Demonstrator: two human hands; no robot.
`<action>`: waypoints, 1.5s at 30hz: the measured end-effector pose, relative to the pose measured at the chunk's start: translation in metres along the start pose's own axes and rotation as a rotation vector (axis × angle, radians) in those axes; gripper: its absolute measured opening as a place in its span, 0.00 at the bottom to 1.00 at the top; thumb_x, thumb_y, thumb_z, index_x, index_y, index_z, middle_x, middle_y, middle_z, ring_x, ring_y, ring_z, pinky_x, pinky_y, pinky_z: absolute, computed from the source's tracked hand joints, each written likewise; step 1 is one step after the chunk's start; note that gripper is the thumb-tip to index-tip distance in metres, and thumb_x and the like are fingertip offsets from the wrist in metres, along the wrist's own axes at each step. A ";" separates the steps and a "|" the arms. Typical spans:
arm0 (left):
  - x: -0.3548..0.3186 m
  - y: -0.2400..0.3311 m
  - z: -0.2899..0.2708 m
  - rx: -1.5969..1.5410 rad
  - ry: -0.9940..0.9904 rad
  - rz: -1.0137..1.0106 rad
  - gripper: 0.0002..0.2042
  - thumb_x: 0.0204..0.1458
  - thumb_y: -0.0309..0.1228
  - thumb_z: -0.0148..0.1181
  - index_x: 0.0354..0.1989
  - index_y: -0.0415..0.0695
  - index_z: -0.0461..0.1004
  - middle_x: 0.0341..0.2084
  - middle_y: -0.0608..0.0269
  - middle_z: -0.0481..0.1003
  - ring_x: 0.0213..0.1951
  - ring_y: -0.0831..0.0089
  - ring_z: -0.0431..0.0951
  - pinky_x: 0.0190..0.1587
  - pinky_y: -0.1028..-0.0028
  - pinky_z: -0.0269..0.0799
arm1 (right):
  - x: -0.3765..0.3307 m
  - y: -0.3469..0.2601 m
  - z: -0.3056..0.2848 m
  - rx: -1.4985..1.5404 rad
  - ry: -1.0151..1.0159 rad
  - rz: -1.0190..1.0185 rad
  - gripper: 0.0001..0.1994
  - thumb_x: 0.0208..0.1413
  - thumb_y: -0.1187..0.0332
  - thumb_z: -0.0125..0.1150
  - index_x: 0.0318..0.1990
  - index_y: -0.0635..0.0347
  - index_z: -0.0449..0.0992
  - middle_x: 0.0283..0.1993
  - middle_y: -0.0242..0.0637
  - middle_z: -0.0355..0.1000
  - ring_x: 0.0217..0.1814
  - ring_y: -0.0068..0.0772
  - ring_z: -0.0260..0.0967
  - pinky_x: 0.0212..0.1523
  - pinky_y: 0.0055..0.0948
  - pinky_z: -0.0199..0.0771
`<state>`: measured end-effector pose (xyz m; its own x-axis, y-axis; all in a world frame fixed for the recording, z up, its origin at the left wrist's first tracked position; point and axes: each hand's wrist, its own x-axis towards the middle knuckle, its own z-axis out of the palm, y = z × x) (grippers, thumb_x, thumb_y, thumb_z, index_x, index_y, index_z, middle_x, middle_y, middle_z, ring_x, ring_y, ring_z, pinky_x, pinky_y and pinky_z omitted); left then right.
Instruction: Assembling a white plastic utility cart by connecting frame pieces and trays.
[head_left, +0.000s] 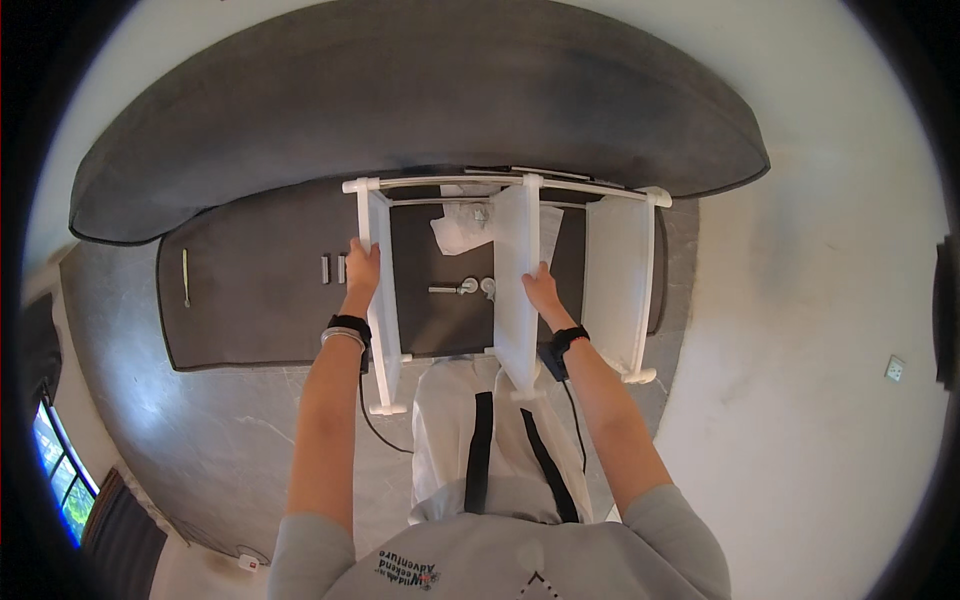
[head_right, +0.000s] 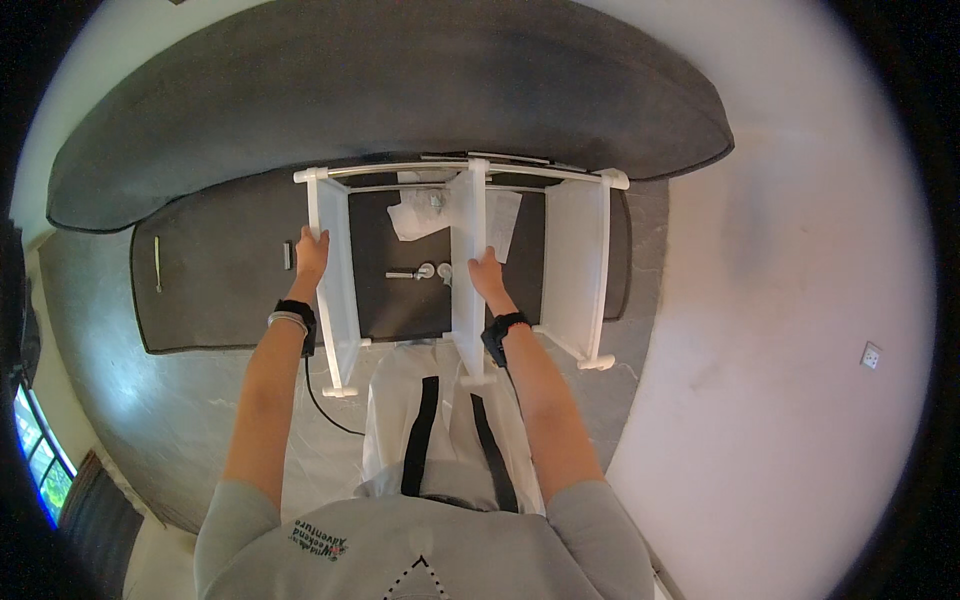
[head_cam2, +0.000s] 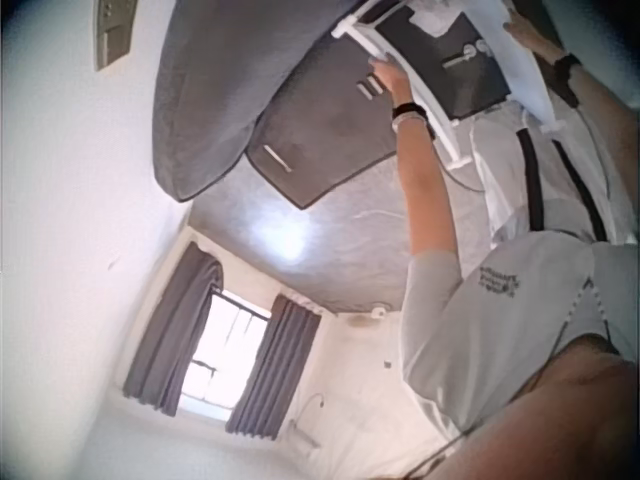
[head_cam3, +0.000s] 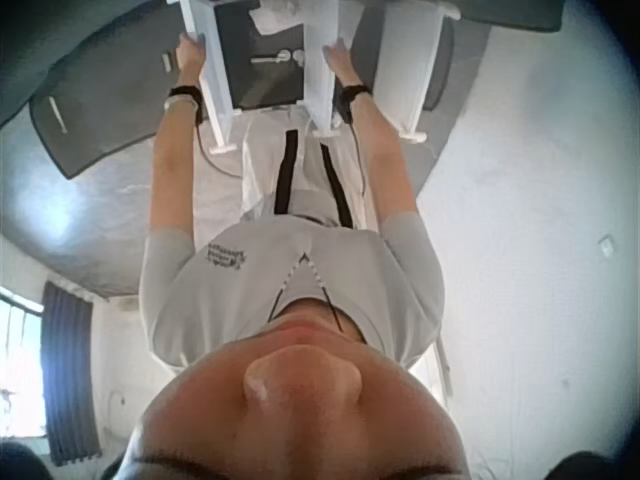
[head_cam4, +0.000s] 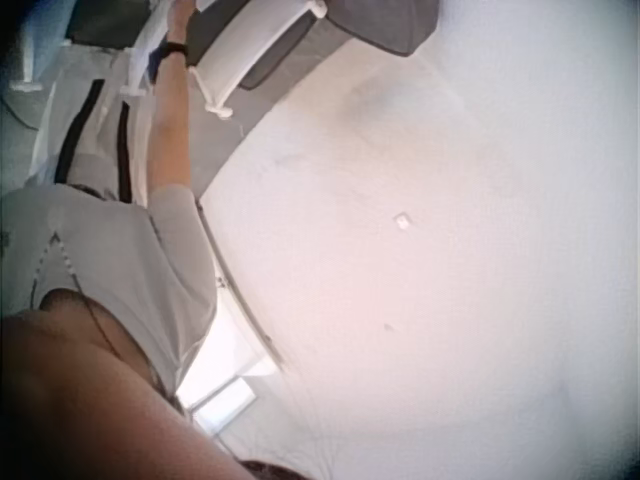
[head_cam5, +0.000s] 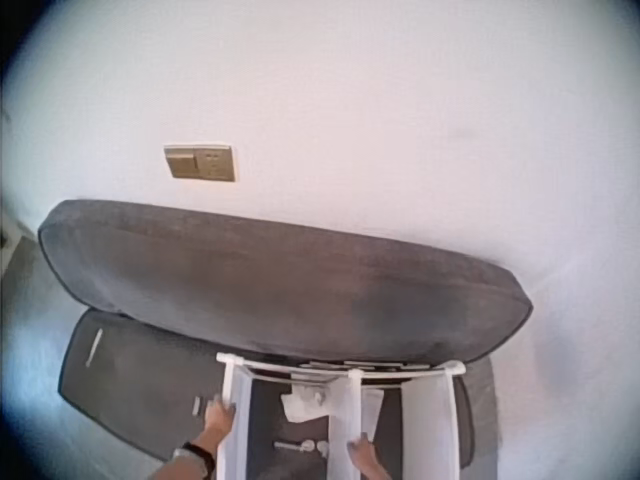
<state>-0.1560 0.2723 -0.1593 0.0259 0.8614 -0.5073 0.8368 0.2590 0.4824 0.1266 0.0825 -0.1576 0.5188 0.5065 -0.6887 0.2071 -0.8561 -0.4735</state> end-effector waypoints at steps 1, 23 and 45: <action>-0.004 -0.001 0.002 -0.003 -0.003 -0.005 0.21 0.50 0.36 0.52 0.47 0.35 0.57 0.35 0.36 0.70 0.39 0.39 0.69 0.42 0.53 0.66 | -0.002 0.003 0.001 -0.006 -0.003 0.002 0.18 0.46 0.67 0.51 0.43 0.70 0.61 0.37 0.58 0.69 0.42 0.54 0.68 0.43 0.40 0.67; -0.140 0.087 -0.058 -0.243 0.368 0.411 0.14 0.54 0.28 0.47 0.47 0.34 0.60 0.33 0.38 0.69 0.36 0.43 0.70 0.37 0.57 0.66 | -0.111 0.034 -0.075 0.196 0.170 -0.455 0.18 0.47 0.76 0.50 0.47 0.67 0.58 0.43 0.49 0.66 0.47 0.43 0.65 0.47 0.35 0.64; -0.171 0.055 -0.045 -0.171 0.440 0.216 0.14 0.44 0.26 0.58 0.37 0.38 0.63 0.22 0.46 0.71 0.29 0.45 0.73 0.29 0.59 0.66 | -0.136 0.005 -0.181 -0.264 0.336 -0.835 0.18 0.38 0.74 0.59 0.41 0.59 0.66 0.45 0.45 0.62 0.46 0.46 0.64 0.45 0.39 0.65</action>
<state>-0.1393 0.1594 -0.0141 -0.0746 0.9958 -0.0530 0.7356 0.0909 0.6713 0.2077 -0.0094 0.0327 0.3213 0.9464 0.0326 0.7806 -0.2452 -0.5749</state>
